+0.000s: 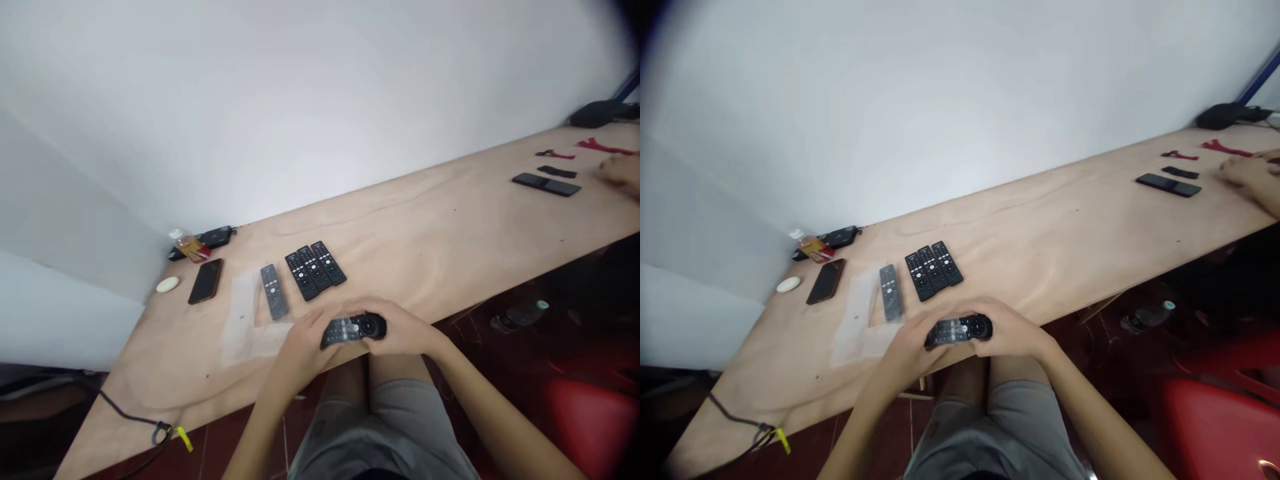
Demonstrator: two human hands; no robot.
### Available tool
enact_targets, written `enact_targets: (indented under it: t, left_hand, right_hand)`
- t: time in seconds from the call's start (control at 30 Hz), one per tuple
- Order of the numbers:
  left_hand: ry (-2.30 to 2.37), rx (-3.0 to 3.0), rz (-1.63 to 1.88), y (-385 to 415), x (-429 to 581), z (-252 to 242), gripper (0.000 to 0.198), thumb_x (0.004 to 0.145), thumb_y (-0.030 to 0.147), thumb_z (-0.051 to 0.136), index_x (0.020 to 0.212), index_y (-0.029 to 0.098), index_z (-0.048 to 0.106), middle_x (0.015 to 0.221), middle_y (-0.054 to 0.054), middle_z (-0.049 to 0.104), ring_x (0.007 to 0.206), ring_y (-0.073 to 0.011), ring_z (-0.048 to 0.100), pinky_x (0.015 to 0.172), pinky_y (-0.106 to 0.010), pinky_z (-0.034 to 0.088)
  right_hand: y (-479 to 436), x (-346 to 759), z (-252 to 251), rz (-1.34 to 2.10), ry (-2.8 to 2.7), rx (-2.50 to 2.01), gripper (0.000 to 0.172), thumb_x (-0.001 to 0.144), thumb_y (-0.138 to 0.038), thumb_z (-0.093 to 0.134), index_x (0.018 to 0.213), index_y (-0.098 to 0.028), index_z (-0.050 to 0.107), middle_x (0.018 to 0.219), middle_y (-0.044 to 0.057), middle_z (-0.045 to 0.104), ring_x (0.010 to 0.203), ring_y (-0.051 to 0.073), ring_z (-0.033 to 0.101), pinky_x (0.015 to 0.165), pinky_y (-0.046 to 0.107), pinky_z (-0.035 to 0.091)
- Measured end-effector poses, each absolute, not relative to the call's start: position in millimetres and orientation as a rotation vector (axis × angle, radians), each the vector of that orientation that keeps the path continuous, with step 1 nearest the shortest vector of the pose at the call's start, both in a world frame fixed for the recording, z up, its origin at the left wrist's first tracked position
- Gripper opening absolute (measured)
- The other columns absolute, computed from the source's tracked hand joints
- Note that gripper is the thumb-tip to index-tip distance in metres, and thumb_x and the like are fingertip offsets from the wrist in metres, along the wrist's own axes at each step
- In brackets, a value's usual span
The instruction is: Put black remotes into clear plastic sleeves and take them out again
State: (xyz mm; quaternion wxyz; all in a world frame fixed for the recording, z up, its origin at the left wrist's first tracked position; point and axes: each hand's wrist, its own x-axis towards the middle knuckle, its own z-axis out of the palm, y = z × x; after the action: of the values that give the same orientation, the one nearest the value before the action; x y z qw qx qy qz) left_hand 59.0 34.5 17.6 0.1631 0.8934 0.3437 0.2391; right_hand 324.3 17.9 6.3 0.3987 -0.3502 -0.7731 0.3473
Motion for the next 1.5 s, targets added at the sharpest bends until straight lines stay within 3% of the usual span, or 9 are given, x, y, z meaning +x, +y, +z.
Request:
enact_targets:
  t: [0.2, 0.37, 0.6, 0.8, 0.93, 1.0, 1.07, 1.2, 1.5]
  left_hand:
    - [1.010, 2.614, 0.709, 41.9, 66.5, 10.2, 0.081, 0.090, 0.018, 0.082, 0.161, 0.026, 0.045, 0.153, -0.016, 0.065, 0.140, -0.0362, 0.063, 0.116, -0.058, 0.054]
    - [1.101, 2.586, 0.698, 42.4, 50.7, 13.0, 0.083, 0.084, 0.024, 0.090, 0.158, 0.027, 0.050, 0.143, -0.014, 0.071, 0.133, -0.0370, 0.068, 0.112, -0.058, 0.057]
    - [1.016, 2.551, 0.675, 37.4, 82.2, 6.0, 0.075, 0.091, 0.021, 0.081, 0.158, 0.028, 0.049, 0.141, -0.014, 0.071, 0.130, -0.0357, 0.069, 0.110, -0.056, 0.058]
    - [0.941, 2.494, 0.660, 32.3, 112.3, 6.9, 0.090, 0.091, 0.019, 0.081, 0.168, 0.027, 0.035, 0.139, -0.014, 0.070, 0.127, -0.0347, 0.068, 0.106, -0.053, 0.059]
    - [1.019, 2.523, 0.744, 29.2, 79.2, 13.0, 0.055, 0.095, 0.029, 0.082, 0.145, 0.027, 0.061, 0.133, -0.012, 0.071, 0.127, -0.0348, 0.066, 0.109, -0.056, 0.056]
    - [1.024, 2.488, 0.775, 27.2, 62.9, 14.9, 0.026, 0.101, 0.027, 0.074, 0.127, 0.025, 0.070, 0.123, -0.011, 0.074, 0.119, -0.0308, 0.068, 0.104, -0.051, 0.059]
    - [0.984, 2.452, 0.777, 26.8, 54.2, 16.1, 0.015, 0.105, 0.026, 0.068, 0.119, 0.024, 0.072, 0.120, -0.010, 0.074, 0.116, -0.0275, 0.069, 0.102, -0.047, 0.059]
    - [1.070, 2.452, 0.865, 33.7, 45.8, 14.7, 0.018, 0.109, 0.027, 0.061, 0.123, 0.023, 0.071, 0.126, -0.011, 0.072, 0.122, -0.0275, 0.066, 0.109, -0.049, 0.056]
    - [1.770, 2.299, 1.078, 31.6, 4.5, -15.9, 0.023, 0.109, 0.029, 0.053, 0.112, 0.019, 0.074, 0.126, -0.013, 0.073, 0.120, -0.0312, 0.069, 0.108, -0.050, 0.056]
  right_hand:
    - [14.2, 335.0, -1.1, 0.803, -1.824, -0.995, 0.061, 0.091, -0.023, 0.080, 0.149, -0.029, 0.063, 0.147, 0.011, 0.068, 0.133, 0.031, 0.065, 0.117, 0.051, 0.053]
    - [3.4, 361.7, -15.5, 0.801, -1.743, -1.235, 0.041, 0.099, -0.030, 0.072, 0.140, -0.025, 0.071, 0.107, 0.007, 0.078, 0.087, 0.023, 0.072, 0.082, 0.038, 0.065]
    - [-6.1, 320.8, -6.7, 0.880, -1.678, -1.130, 0.039, 0.108, -0.028, 0.058, 0.145, -0.027, 0.070, 0.134, 0.010, 0.079, 0.123, 0.031, 0.075, 0.112, 0.052, 0.059]
    - [-5.2, 306.0, -6.9, 1.010, -1.606, -1.126, 0.041, 0.099, -0.020, 0.064, 0.139, -0.024, 0.070, 0.108, 0.005, 0.082, 0.093, 0.024, 0.075, 0.085, 0.037, 0.065]
    - [-13.9, 348.8, -16.8, 0.862, -1.594, -1.328, 0.028, 0.098, -0.030, 0.071, 0.124, -0.023, 0.077, 0.107, 0.007, 0.081, 0.082, 0.024, 0.073, 0.075, 0.038, 0.064]
    - [-18.9, 366.1, -14.3, 0.724, -1.627, -1.378, 0.023, 0.102, -0.034, 0.069, 0.119, -0.024, 0.079, 0.113, 0.010, 0.080, 0.088, 0.027, 0.073, 0.081, 0.043, 0.065]
    - [-20.8, 370.5, -6.6, 0.572, -1.739, -1.354, 0.025, 0.105, -0.032, 0.065, 0.126, -0.027, 0.078, 0.125, 0.012, 0.076, 0.110, 0.032, 0.071, 0.100, 0.052, 0.061]
    - [-18.6, 347.5, 9.0, 0.518, -2.118, -1.107, 0.045, 0.107, -0.016, 0.057, 0.146, -0.035, 0.068, 0.154, 0.008, 0.064, 0.145, 0.035, 0.054, 0.121, 0.062, 0.047]
    - [-40.4, 298.0, 21.1, 0.585, -2.391, -1.042, 0.065, 0.102, -0.002, 0.048, 0.163, -0.024, 0.051, 0.169, 0.008, 0.051, 0.154, 0.029, 0.045, 0.128, 0.050, 0.045]
